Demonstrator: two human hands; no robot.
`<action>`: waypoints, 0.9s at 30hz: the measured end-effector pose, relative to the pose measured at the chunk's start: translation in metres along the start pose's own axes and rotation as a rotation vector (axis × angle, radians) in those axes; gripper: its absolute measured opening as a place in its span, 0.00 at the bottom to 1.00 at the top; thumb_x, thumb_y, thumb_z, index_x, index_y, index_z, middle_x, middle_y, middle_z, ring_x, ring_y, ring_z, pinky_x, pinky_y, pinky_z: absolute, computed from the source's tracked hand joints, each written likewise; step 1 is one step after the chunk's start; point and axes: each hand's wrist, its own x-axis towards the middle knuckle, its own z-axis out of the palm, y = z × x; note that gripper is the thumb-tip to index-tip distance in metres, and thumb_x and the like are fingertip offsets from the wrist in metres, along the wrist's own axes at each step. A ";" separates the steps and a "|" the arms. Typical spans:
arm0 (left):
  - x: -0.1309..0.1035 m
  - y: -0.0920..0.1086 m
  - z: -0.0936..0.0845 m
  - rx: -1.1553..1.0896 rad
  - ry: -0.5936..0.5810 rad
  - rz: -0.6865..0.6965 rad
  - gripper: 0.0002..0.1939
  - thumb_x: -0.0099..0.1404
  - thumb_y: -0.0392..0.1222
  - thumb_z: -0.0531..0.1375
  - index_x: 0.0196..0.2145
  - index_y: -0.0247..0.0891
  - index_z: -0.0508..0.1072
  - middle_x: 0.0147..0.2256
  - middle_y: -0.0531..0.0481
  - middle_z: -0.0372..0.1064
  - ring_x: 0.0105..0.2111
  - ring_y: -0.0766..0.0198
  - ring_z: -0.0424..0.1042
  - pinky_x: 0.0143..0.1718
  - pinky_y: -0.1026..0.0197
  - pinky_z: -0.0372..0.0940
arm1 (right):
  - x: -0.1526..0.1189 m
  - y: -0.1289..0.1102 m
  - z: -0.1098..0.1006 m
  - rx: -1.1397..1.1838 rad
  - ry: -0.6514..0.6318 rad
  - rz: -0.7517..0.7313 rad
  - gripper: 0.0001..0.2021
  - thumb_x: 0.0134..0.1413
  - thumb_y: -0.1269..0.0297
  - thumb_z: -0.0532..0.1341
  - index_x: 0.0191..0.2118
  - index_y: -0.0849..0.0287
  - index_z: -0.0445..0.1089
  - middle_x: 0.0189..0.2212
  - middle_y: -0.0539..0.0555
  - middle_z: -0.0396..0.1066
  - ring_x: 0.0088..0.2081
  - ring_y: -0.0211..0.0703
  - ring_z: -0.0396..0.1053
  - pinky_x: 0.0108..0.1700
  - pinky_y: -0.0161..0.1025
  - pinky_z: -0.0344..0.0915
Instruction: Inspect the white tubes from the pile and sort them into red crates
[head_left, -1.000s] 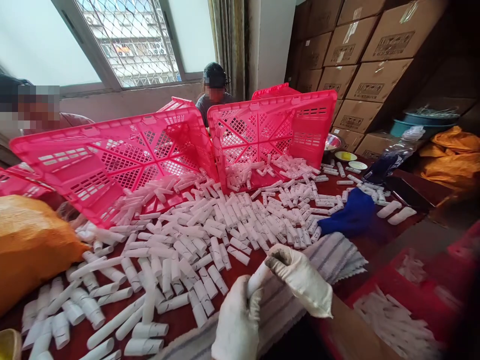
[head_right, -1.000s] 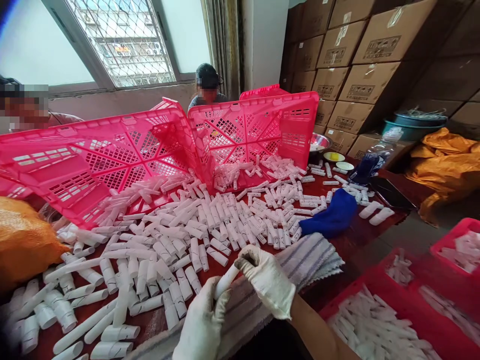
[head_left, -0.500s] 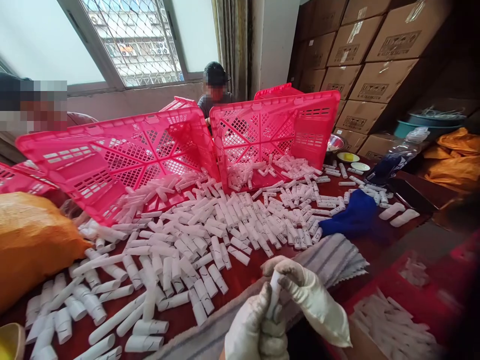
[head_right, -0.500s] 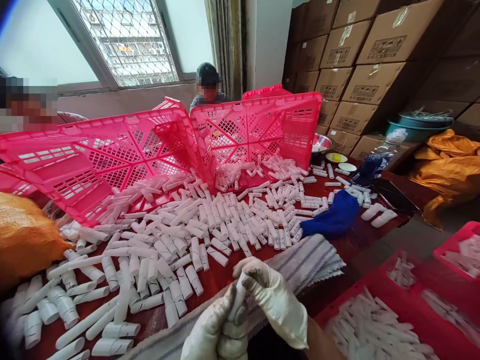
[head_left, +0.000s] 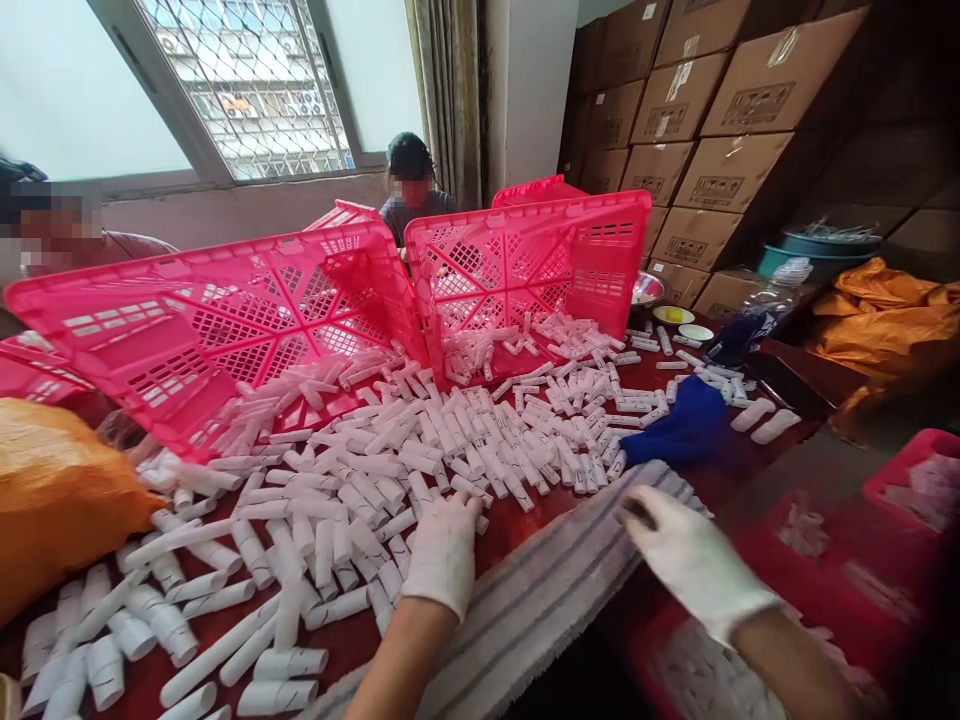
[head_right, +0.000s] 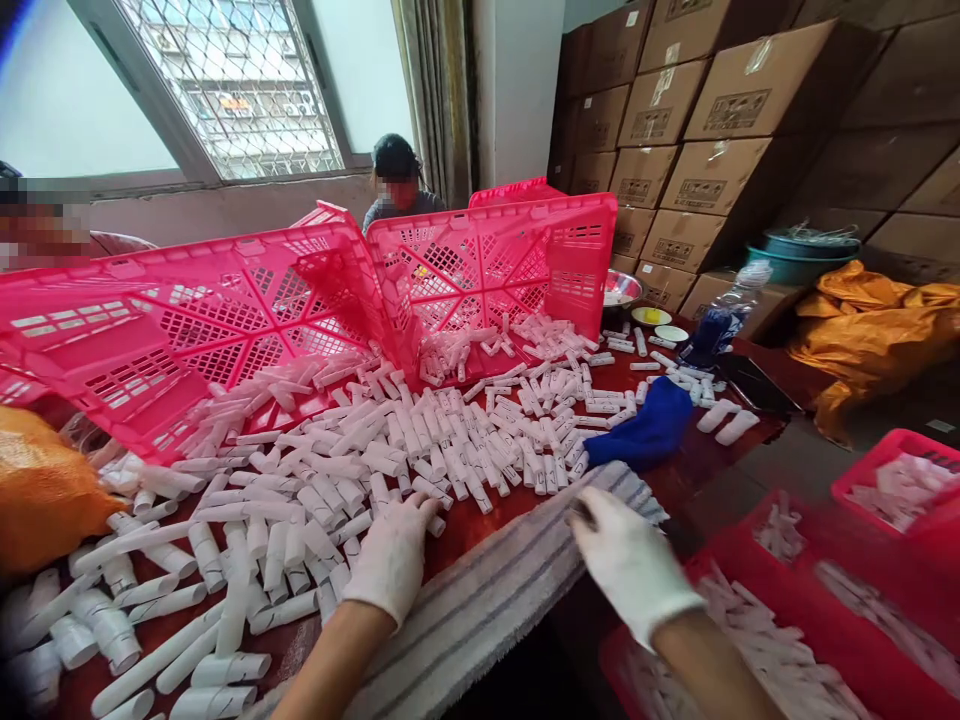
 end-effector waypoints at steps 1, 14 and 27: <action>0.003 0.000 0.002 -0.020 0.012 0.003 0.23 0.54 0.22 0.49 0.40 0.38 0.74 0.41 0.42 0.71 0.39 0.53 0.70 0.43 0.51 0.64 | 0.008 -0.006 0.010 -0.157 -0.001 -0.003 0.09 0.54 0.65 0.58 0.40 0.57 0.73 0.37 0.54 0.75 0.37 0.43 0.72 0.37 0.33 0.66; -0.052 -0.009 0.009 -1.002 0.392 -0.572 0.17 0.52 0.47 0.64 0.36 0.38 0.66 0.35 0.50 0.72 0.32 0.64 0.73 0.36 0.64 0.66 | 0.022 -0.053 0.101 -0.670 -0.101 -0.079 0.10 0.56 0.60 0.56 0.40 0.57 0.69 0.37 0.60 0.73 0.39 0.52 0.70 0.39 0.43 0.63; -0.046 0.012 0.030 -1.741 0.126 -0.600 0.31 0.44 0.57 0.69 0.40 0.35 0.66 0.20 0.58 0.66 0.15 0.73 0.62 0.18 0.68 0.56 | 0.009 -0.038 0.084 0.502 -0.177 0.279 0.16 0.50 0.48 0.58 0.33 0.57 0.67 0.19 0.46 0.64 0.19 0.35 0.58 0.21 0.34 0.57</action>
